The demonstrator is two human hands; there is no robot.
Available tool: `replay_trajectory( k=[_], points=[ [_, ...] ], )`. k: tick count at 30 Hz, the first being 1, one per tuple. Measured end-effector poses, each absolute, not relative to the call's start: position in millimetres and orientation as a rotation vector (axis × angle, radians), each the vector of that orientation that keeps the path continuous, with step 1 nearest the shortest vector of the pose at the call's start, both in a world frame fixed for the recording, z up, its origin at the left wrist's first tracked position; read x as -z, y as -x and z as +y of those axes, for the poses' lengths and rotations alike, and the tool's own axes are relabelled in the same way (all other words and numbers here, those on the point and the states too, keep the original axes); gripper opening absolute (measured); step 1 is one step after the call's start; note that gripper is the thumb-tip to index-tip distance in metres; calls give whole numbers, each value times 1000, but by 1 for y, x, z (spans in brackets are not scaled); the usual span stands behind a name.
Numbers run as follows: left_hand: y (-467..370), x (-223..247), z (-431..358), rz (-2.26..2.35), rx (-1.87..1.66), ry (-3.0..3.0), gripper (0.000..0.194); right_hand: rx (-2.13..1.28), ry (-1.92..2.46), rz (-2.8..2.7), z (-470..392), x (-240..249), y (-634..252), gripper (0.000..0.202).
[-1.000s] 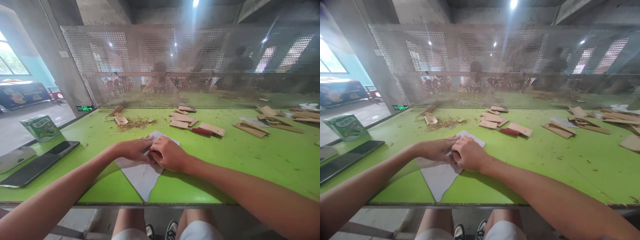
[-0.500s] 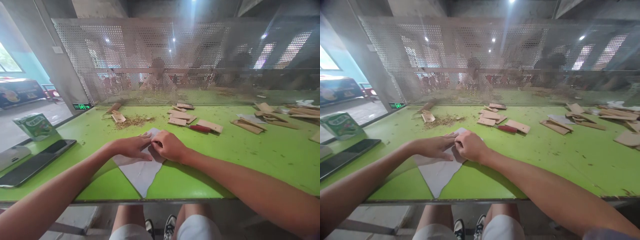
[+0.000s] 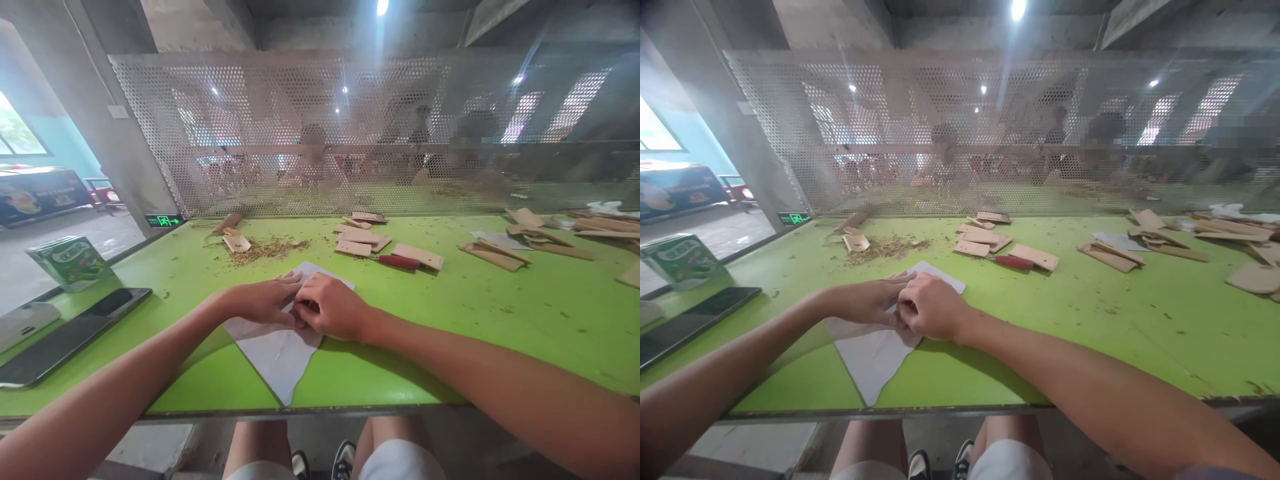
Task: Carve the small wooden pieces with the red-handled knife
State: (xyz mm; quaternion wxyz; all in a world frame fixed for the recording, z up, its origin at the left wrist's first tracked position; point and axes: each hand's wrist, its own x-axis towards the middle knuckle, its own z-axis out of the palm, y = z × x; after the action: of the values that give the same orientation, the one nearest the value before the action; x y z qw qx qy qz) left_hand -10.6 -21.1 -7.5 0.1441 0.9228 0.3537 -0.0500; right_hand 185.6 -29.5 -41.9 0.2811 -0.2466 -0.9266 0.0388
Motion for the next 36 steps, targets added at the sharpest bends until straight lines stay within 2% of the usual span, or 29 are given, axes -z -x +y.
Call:
replay_trajectory(
  k=[4,8,13,18,23,27,33,36],
  points=[
    [11,6,-22,1080,158,-2615,83,-68,840,-2404,-27,42,-186,22],
    [12,7,-21,1065,169,-2629,76,-76,676,-2475,-29,43,-187,16],
    [13,10,-20,1085,153,-2632,85,-73,854,-2388,-28,41,-188,21],
    [11,8,-20,1043,168,-2669,74,-87,696,-2479,-31,41,-186,17],
    [13,9,-20,1095,168,-2622,87,-66,859,-2380,-29,42,-188,22],
    [14,11,-18,1001,94,-2664,79,-69,718,-2468,-30,41,-188,17],
    [14,11,-20,1079,130,-2634,85,-38,827,-2409,-31,41,-187,20],
    [14,11,-20,1011,106,-2661,77,-91,673,-2480,-34,42,-187,14]
  ],
)
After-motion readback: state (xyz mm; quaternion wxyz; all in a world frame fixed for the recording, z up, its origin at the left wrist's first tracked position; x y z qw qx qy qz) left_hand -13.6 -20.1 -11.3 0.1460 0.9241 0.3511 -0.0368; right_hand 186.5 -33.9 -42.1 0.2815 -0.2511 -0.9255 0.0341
